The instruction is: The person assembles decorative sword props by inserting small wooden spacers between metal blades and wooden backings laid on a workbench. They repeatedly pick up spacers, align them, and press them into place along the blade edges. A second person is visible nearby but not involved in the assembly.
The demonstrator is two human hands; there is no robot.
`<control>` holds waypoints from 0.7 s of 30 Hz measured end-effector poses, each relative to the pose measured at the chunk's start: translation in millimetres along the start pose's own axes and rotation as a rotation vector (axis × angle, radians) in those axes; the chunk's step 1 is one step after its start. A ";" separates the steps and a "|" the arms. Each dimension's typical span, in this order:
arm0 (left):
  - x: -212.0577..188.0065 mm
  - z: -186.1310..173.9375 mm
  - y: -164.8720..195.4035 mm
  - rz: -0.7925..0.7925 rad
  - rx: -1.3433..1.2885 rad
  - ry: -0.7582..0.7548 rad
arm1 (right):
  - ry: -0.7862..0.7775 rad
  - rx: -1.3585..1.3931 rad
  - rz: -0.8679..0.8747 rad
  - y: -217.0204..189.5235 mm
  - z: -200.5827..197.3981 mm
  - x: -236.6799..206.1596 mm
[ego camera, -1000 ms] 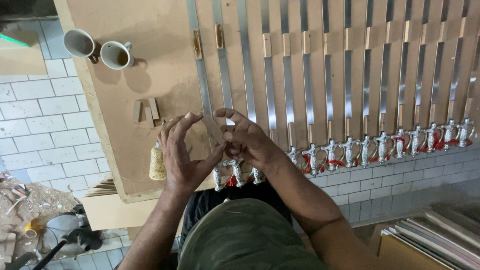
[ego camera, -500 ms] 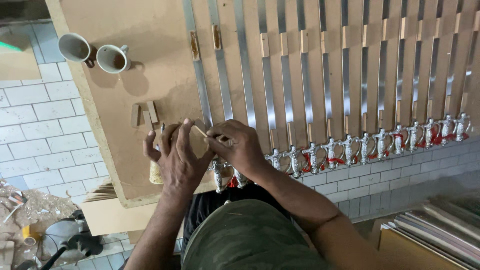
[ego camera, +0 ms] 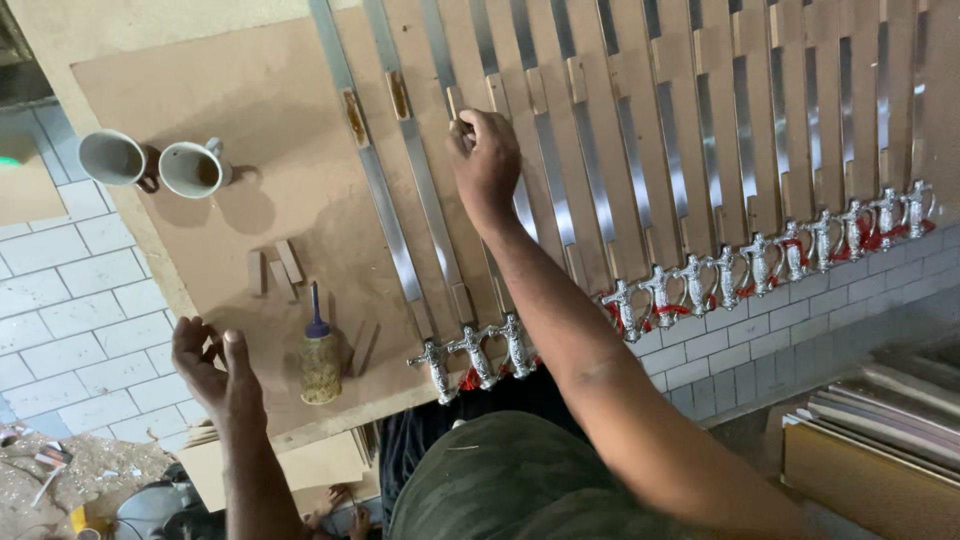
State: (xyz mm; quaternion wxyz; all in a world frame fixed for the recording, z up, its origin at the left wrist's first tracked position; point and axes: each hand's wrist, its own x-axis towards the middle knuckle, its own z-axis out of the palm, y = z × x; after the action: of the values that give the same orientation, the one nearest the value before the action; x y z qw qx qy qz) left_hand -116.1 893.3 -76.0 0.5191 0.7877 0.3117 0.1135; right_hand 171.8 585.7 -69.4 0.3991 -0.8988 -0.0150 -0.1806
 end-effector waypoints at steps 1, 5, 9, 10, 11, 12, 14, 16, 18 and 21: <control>1.9 -0.6 -9.4 -0.016 -0.062 -0.019 | 0.001 -0.029 -0.003 0.6 4.6 2.7; 6.6 5.2 -28.3 0.000 -0.097 -0.028 | 0.020 -0.085 -0.041 0.7 9.1 5.6; 8.9 14.5 -29.2 0.078 -0.117 -0.027 | 0.042 -0.120 -0.078 -3.4 10.5 4.8; 8.8 16.5 -28.4 0.088 -0.157 -0.033 | 0.029 -0.123 -0.065 -3.5 9.3 5.1; 8.9 17.0 -27.9 0.085 -0.139 -0.034 | 0.016 -0.125 -0.051 -4.1 8.8 5.1; 8.9 16.4 -27.7 0.083 -0.122 -0.034 | 0.002 -0.127 -0.038 -5.2 8.3 5.2; 9.1 16.0 -27.5 0.090 -0.095 -0.033 | 0.004 -0.143 -0.069 -8.9 5.2 7.4; 10.7 16.9 -28.1 0.110 -0.078 -0.034 | -0.002 -0.151 -0.079 -15.2 2.8 11.0; 11.1 17.8 -28.1 0.113 -0.086 -0.031 | -0.016 -0.154 -0.068 -24.3 -2.1 14.7; 10.0 18.0 -28.2 0.111 -0.091 -0.035 | -0.042 -0.187 -0.077 -40.9 -11.1 21.2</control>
State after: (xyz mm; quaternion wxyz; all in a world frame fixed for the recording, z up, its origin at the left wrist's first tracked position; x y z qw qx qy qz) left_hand -109.8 893.4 -110.3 0.5526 0.7813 0.2528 0.1424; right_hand 181.2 603.0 -26.3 0.3060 -0.9344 -0.0407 -0.1776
